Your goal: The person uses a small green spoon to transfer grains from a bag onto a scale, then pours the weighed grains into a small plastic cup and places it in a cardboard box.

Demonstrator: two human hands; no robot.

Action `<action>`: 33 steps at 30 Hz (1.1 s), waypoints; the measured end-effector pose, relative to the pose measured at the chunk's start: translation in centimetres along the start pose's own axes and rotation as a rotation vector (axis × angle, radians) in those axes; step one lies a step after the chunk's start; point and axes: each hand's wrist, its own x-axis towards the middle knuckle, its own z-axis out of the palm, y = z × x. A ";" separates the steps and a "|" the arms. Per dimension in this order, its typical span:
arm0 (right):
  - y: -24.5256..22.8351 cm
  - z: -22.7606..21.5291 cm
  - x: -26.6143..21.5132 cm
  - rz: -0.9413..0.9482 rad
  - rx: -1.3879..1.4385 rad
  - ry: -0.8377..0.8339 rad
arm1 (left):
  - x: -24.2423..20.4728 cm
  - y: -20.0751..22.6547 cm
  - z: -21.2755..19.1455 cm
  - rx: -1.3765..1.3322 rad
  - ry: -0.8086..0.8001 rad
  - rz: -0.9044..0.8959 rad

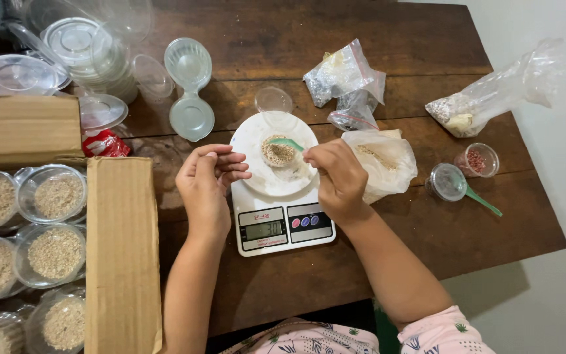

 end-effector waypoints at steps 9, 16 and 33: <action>-0.6 -0.6 1.0 -0.012 -0.031 0.044 | 0.2 -0.3 -0.3 -0.015 0.000 0.022; 0.2 -6.3 1.3 0.255 -0.093 0.522 | -0.8 -0.8 0.0 0.115 -0.002 0.281; 3.7 -13.7 -1.9 0.119 -0.329 0.039 | -10.3 -9.5 11.8 0.186 -0.246 -0.162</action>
